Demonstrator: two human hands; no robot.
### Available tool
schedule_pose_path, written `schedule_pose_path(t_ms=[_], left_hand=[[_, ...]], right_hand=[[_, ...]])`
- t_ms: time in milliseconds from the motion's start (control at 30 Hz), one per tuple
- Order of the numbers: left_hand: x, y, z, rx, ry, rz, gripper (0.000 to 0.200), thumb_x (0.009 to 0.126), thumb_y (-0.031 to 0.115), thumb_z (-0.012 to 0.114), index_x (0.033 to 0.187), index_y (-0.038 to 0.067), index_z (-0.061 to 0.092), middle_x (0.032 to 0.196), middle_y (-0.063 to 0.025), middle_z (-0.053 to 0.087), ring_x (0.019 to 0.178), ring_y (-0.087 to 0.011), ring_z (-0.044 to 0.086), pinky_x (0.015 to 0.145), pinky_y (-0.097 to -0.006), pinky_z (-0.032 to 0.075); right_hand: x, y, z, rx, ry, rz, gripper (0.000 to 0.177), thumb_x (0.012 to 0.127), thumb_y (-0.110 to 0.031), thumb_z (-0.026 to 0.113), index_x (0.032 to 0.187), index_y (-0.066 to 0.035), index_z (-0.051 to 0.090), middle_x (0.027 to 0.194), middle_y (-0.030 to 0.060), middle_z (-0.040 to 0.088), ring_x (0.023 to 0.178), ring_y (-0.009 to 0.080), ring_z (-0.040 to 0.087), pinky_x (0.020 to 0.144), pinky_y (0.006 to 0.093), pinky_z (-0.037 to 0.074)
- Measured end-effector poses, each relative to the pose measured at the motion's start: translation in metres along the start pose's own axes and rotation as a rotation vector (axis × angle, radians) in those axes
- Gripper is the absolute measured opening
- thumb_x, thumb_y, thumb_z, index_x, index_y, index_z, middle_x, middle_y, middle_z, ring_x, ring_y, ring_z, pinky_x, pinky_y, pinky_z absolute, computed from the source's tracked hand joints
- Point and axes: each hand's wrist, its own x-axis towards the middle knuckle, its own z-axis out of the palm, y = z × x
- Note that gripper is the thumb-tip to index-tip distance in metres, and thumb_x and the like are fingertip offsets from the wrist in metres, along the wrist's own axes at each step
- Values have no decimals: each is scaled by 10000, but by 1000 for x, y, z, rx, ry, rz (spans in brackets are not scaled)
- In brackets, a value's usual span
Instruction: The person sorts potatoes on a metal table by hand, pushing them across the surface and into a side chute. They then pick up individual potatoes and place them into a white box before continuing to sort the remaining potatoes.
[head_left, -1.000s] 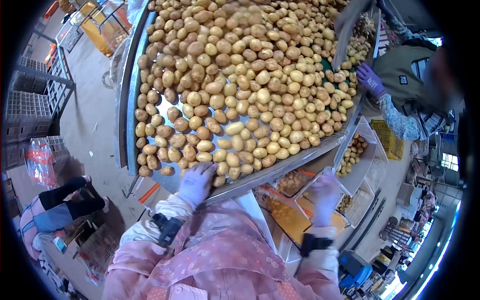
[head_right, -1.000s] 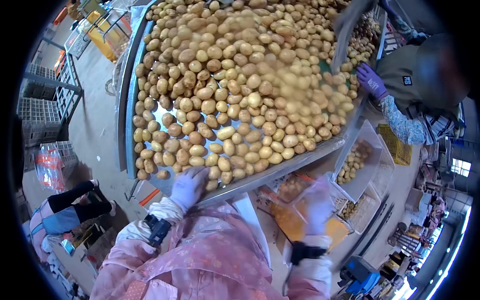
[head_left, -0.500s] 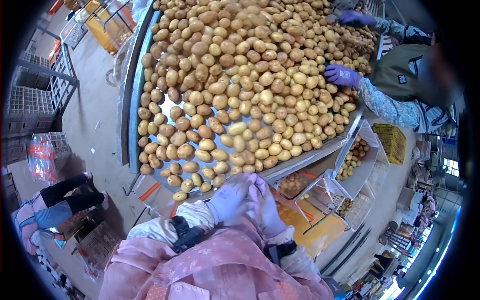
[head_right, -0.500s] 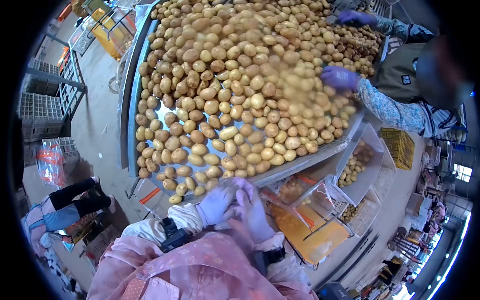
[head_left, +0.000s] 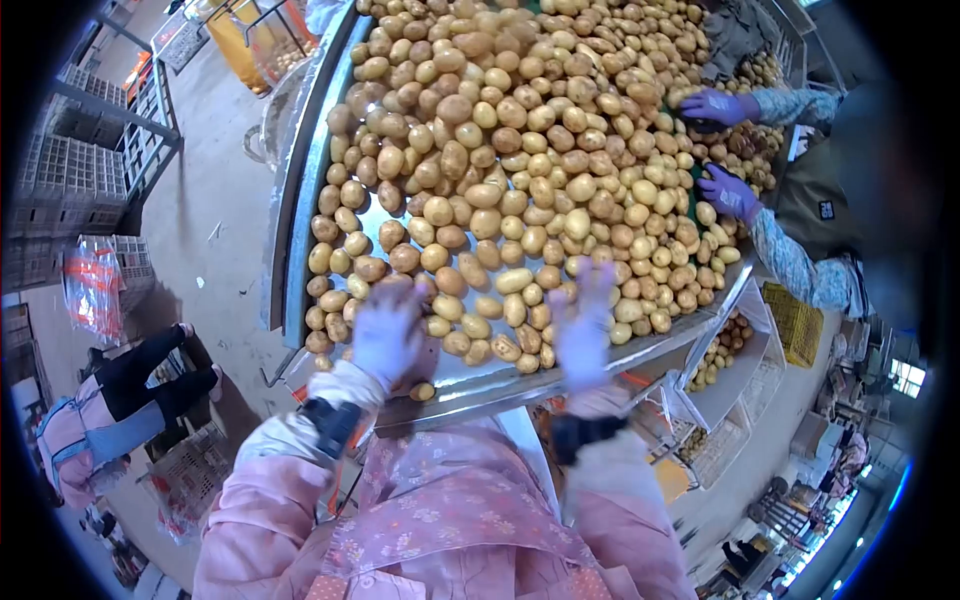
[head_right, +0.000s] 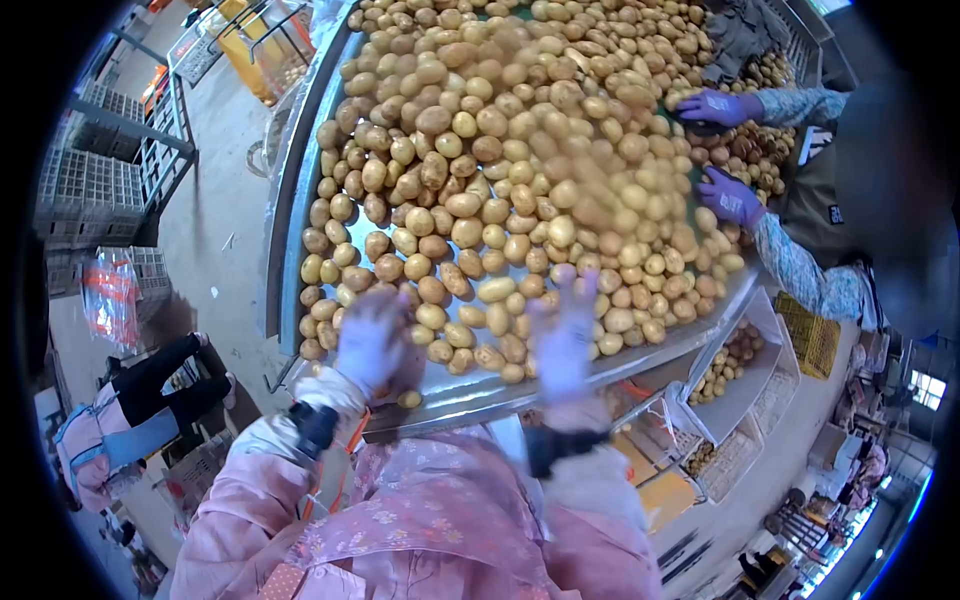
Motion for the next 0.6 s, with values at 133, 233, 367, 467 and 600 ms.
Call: schedule_pose_path(t_ms=[133, 233, 367, 467, 600], left_hand=[[-69, 1, 5, -139, -260, -62, 651, 795, 142, 726, 1430, 118, 587, 1351, -172, 614, 1232, -405, 585, 1055, -518, 477], [-117, -35, -20, -183, -384, -17, 603, 793, 138, 722, 1387, 121, 619, 1317, -175, 627, 1185, -410, 613, 1024, -515, 504], [-81, -64, -49, -361, -238, -343, 345, 885, 105, 692, 1230, 98, 693, 1141, -190, 686, 1028, -362, 685, 851, -482, 574], [11, -80, -44, -559, 37, -704, 235, 954, 85, 664, 1182, 69, 715, 1057, -200, 705, 1028, -337, 692, 870, -470, 570], [121, -81, -4, -191, 251, -301, 357, 962, 69, 633, 1314, 101, 682, 1345, -195, 634, 1253, -393, 578, 1096, -475, 465]], right_hand=[[-19, -92, 29, -172, -292, -398, 679, 922, -547, 651, 1497, -193, 580, 1611, 175, 438, 1521, 442, 345, 1192, 740, 192], [1, -47, -14, 169, -591, -698, 647, 859, -428, 744, 1456, -214, 615, 1529, 135, 513, 1487, 364, 406, 1215, 594, 283], [84, -9, 9, 57, -237, -355, 763, 853, -503, 756, 1543, -272, 524, 1600, 237, 435, 1522, 434, 345, 1204, 688, 230], [123, -87, 60, -114, -25, -181, 781, 868, -537, 751, 1557, -273, 497, 1638, 277, 365, 1539, 483, 289, 1203, 717, 210], [99, -120, 57, -34, -300, -424, 731, 881, -486, 740, 1539, -251, 523, 1614, 285, 377, 1517, 530, 287, 1225, 681, 218]])
